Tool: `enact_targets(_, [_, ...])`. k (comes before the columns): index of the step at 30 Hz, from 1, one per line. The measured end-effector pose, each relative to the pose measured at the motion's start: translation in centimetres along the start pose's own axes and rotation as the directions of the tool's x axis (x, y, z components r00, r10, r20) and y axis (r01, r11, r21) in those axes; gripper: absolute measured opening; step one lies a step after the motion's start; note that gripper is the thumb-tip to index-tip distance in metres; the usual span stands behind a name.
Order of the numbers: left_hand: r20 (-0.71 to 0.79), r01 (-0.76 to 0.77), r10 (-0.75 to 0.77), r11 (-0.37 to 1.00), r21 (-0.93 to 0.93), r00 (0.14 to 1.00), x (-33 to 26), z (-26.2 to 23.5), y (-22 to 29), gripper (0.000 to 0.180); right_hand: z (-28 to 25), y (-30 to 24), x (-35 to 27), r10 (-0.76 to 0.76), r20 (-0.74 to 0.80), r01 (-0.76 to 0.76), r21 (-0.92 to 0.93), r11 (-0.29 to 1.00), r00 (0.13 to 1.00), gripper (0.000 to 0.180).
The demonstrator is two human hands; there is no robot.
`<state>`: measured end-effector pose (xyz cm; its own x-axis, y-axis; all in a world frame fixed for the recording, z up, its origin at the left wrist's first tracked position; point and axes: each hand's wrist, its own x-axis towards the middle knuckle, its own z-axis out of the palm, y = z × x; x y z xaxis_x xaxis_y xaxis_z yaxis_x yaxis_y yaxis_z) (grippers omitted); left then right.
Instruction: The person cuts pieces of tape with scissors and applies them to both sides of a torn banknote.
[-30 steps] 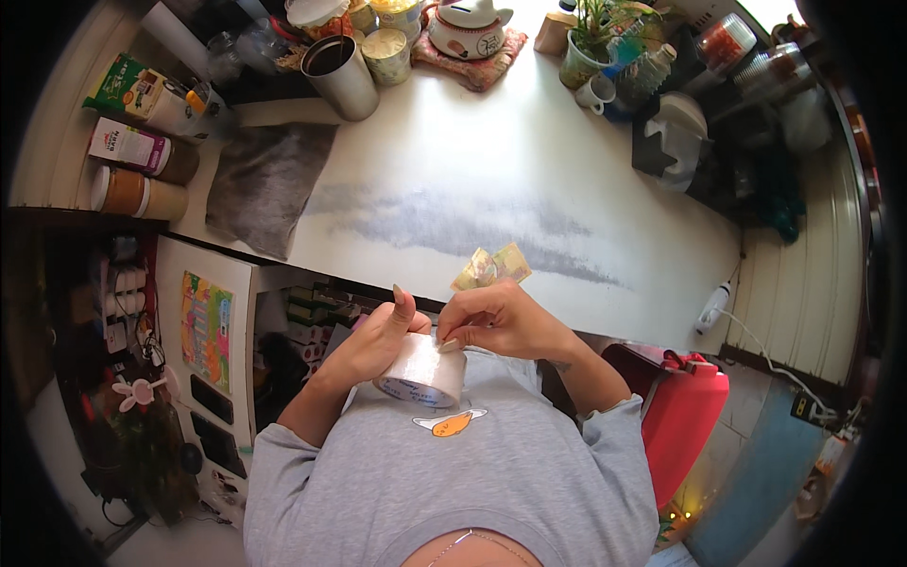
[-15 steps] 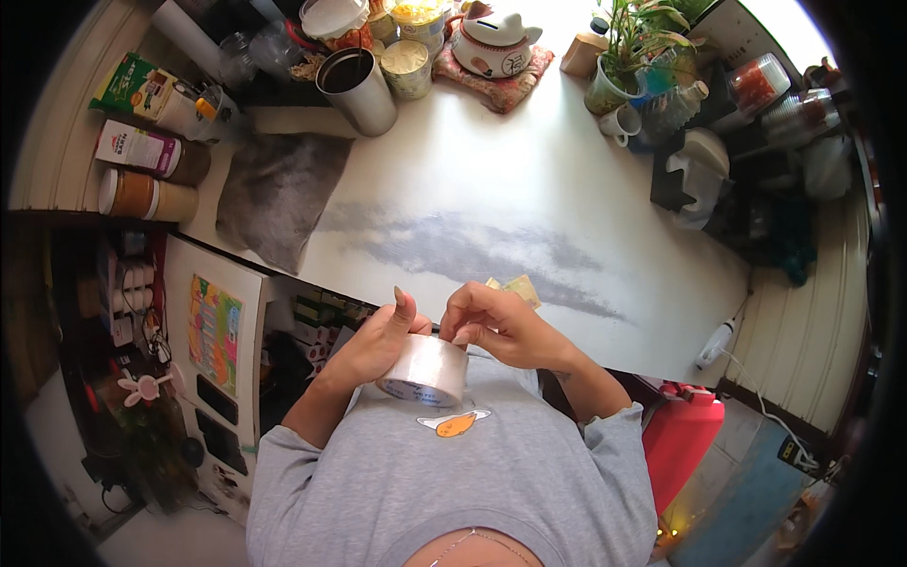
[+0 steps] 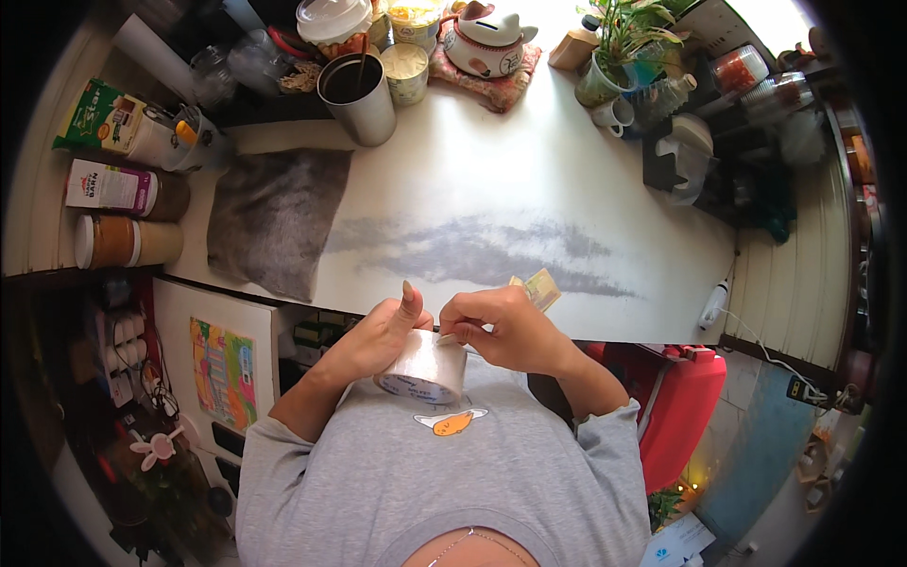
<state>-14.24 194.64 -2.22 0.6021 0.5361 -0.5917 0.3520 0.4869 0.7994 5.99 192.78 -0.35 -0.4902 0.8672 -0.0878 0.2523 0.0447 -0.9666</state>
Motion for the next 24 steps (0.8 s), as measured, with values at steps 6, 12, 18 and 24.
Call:
enact_targets(6, [0.049,0.008,-0.007,1.000,-0.021,0.999,-1.0,-2.0,0.6,0.080,2.1,-0.1,1.0,0.049,0.050,-0.050,0.017,0.999,0.998,0.011])
enact_targets(12, [0.100,0.002,-0.001,1.000,-0.010,0.995,-1.1,-4.4,-0.8,0.078,3.7,1.4,1.5,0.099,-0.005,-0.088,0.418,0.904,0.995,0.011])
enact_targets(18, [0.095,0.008,-0.007,1.000,-0.006,0.996,-1.3,-5.0,-0.6,0.079,4.1,1.3,2.3,0.024,-0.061,-0.005,0.304,0.953,0.998,0.011])
enact_targets(24, [0.106,-0.002,0.003,1.000,-0.002,0.994,-0.9,-5.5,-0.7,0.080,3.7,0.5,3.0,0.038,-0.118,-0.021,0.139,0.990,0.992,0.008])
